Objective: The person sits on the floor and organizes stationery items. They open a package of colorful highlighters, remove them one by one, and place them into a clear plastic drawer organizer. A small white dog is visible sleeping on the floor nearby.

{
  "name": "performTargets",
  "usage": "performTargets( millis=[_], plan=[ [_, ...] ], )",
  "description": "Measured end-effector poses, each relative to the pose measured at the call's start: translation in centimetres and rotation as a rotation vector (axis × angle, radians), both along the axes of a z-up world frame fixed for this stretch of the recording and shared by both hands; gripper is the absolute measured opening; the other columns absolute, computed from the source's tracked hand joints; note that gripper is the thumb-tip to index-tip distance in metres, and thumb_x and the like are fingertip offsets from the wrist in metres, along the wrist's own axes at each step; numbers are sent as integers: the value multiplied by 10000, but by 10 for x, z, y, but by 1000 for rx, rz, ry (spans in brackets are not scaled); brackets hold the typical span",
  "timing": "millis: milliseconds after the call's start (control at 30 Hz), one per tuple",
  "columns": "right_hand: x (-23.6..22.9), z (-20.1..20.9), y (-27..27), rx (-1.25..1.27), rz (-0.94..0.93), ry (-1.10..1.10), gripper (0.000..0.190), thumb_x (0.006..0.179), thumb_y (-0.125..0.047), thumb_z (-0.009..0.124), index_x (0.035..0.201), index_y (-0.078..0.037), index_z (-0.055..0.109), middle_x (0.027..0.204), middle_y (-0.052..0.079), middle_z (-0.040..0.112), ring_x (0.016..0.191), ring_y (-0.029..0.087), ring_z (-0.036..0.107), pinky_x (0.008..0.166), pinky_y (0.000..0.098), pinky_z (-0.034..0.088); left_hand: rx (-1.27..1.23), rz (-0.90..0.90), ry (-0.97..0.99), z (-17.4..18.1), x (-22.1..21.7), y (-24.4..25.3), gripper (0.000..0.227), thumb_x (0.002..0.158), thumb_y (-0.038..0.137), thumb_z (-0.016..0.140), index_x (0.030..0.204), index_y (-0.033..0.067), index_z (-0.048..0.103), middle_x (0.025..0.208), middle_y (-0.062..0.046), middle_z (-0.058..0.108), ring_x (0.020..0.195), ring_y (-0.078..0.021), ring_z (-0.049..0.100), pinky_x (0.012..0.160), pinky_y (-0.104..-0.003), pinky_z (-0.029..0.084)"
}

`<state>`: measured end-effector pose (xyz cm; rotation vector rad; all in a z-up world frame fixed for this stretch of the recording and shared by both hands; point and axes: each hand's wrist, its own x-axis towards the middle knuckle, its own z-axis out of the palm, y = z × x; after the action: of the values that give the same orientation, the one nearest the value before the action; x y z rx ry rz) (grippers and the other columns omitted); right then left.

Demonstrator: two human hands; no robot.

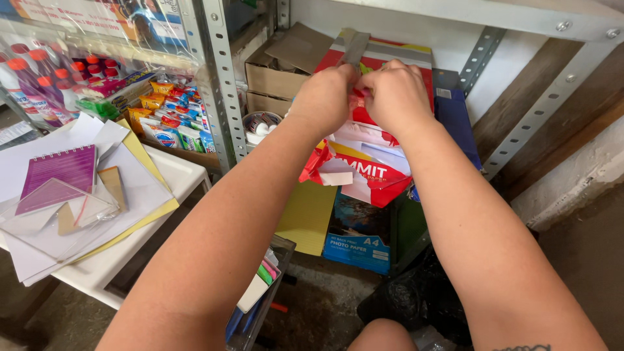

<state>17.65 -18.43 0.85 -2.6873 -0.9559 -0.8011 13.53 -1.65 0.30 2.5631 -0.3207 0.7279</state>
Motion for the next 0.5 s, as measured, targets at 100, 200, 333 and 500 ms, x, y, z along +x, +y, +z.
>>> performTargets(
  millis=[100, 200, 333, 500],
  plan=[
    [11, -13, -6, 39, 103, -344, 221, 842, -43, 700, 954, -192, 820, 751, 45, 711, 889, 305, 639, 804, 469, 474, -12, 21, 27, -3, 2, -1, 309, 849, 90, 587, 1131, 198, 653, 1040, -85, 727, 893, -395, 670, 715, -526, 518],
    [1, -13, -8, 187, 182, -549, 199, 861, -61, 738, 989, -177, 837, 848, 49, 753, 842, 299, 670, 688, 455, 545, -36, 11, -43, -5, 10, -2, 360, 823, 66, 625, 1161, 165, 700, 1052, -88, 719, 914, -358, 676, 713, -500, 529],
    [-21, -4, -5, 281, 295, -677, 257, 825, 69, 697, 971, -110, 809, 871, 54, 759, 845, 288, 700, 653, 412, 557, -12, 28, -205, 1, 14, -4, 138, 803, 43, 555, 901, 110, 627, 864, -133, 669, 748, -409, 635, 603, -527, 485],
    [-62, 12, 3, 327, 416, -707, 274, 832, 151, 639, 946, -46, 792, 938, 64, 781, 865, 302, 704, 761, 405, 598, 10, -14, -376, 22, -20, -3, 93, 749, 79, 540, 793, 130, 605, 794, -133, 664, 713, -434, 612, 552, -570, 440]
  ],
)
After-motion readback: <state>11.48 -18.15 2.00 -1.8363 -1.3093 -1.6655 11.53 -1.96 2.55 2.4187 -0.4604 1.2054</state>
